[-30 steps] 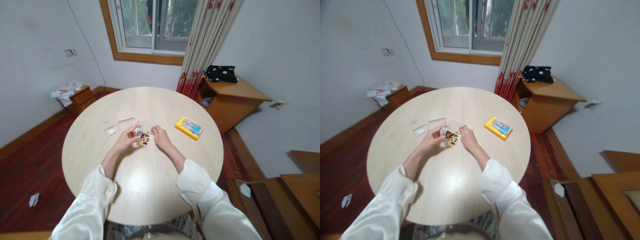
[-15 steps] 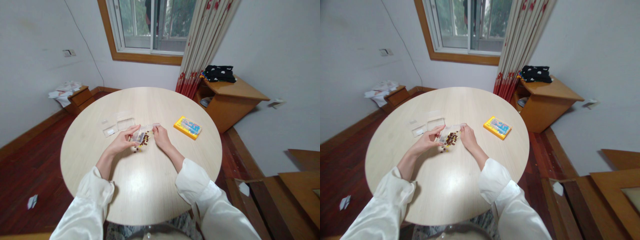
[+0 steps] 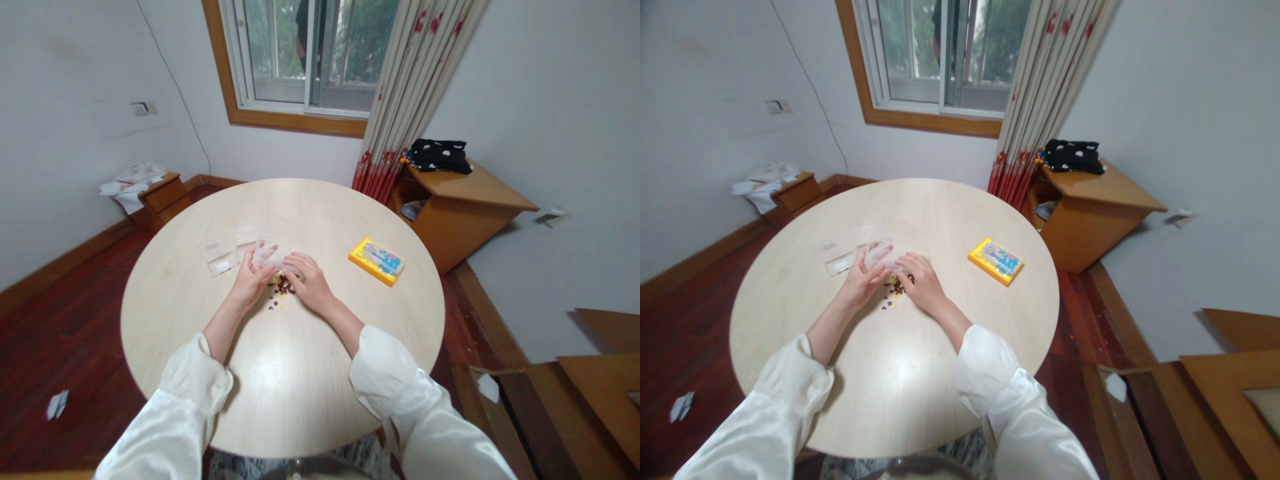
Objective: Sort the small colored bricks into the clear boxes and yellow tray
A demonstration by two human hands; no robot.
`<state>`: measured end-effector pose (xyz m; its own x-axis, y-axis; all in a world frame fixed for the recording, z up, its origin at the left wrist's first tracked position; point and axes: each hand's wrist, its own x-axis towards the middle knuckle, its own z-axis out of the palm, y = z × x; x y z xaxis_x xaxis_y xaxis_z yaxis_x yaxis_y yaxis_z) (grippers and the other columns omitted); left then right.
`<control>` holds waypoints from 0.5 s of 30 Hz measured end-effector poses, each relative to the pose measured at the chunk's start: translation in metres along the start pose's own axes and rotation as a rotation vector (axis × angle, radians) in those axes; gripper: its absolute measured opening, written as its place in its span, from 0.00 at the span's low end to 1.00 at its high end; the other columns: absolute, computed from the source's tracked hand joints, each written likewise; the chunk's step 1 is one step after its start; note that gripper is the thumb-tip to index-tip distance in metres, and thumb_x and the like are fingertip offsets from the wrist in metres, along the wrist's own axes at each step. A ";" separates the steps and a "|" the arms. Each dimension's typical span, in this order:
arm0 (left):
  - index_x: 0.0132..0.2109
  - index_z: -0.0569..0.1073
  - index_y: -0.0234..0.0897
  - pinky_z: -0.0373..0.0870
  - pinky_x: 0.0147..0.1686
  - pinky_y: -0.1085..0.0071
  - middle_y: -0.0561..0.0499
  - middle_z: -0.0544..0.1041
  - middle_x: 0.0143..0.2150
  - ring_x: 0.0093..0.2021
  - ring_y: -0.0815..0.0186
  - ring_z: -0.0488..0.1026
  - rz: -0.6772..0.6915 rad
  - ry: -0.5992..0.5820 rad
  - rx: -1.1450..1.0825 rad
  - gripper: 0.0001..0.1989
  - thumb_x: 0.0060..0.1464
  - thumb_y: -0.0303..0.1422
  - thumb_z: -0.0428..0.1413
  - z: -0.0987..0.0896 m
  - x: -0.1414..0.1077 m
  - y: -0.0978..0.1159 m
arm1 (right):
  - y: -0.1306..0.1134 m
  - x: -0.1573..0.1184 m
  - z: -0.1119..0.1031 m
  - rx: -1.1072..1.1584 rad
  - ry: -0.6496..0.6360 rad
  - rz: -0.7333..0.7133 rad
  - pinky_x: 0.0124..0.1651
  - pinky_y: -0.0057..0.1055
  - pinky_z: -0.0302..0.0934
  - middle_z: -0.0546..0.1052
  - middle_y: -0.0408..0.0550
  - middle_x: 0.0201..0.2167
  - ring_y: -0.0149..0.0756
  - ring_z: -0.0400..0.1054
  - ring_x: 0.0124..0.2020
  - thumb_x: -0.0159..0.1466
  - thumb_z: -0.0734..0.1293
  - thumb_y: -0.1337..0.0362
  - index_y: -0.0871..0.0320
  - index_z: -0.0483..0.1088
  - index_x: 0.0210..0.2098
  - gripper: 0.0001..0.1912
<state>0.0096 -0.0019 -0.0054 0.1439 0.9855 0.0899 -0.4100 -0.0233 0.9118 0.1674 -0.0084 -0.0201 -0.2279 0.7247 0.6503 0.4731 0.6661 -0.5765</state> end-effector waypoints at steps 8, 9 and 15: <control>0.48 0.65 0.38 0.71 0.40 0.71 0.51 0.75 0.38 0.30 0.73 0.74 0.080 0.301 -0.017 0.29 0.36 0.33 0.65 -0.008 0.009 -0.002 | 0.036 0.028 -0.005 -0.250 -0.022 0.066 0.52 0.41 0.59 0.76 0.55 0.41 0.40 0.67 0.46 0.63 0.60 0.68 0.59 0.74 0.36 0.10; 0.45 0.67 0.36 0.71 0.38 0.72 0.53 0.74 0.34 0.27 0.74 0.73 0.113 0.366 -0.018 0.26 0.37 0.33 0.64 -0.011 0.011 -0.001 | 0.043 0.033 -0.006 -0.275 -0.058 0.081 0.52 0.41 0.59 0.76 0.56 0.42 0.41 0.67 0.46 0.62 0.61 0.70 0.60 0.74 0.36 0.10; 0.26 0.65 0.34 0.55 0.14 0.80 0.62 0.61 0.13 0.12 0.78 0.57 0.170 0.537 -0.019 0.14 0.42 0.38 0.60 -0.021 0.012 0.006 | 0.073 0.050 -0.001 -0.350 -0.261 0.126 0.53 0.40 0.59 0.76 0.58 0.43 0.40 0.68 0.48 0.59 0.61 0.75 0.62 0.75 0.30 0.11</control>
<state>-0.0102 0.0138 -0.0077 -0.4022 0.9155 0.0136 -0.4046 -0.1910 0.8943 0.1910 0.0765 -0.0290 -0.3363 0.8462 0.4132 0.7599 0.5031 -0.4117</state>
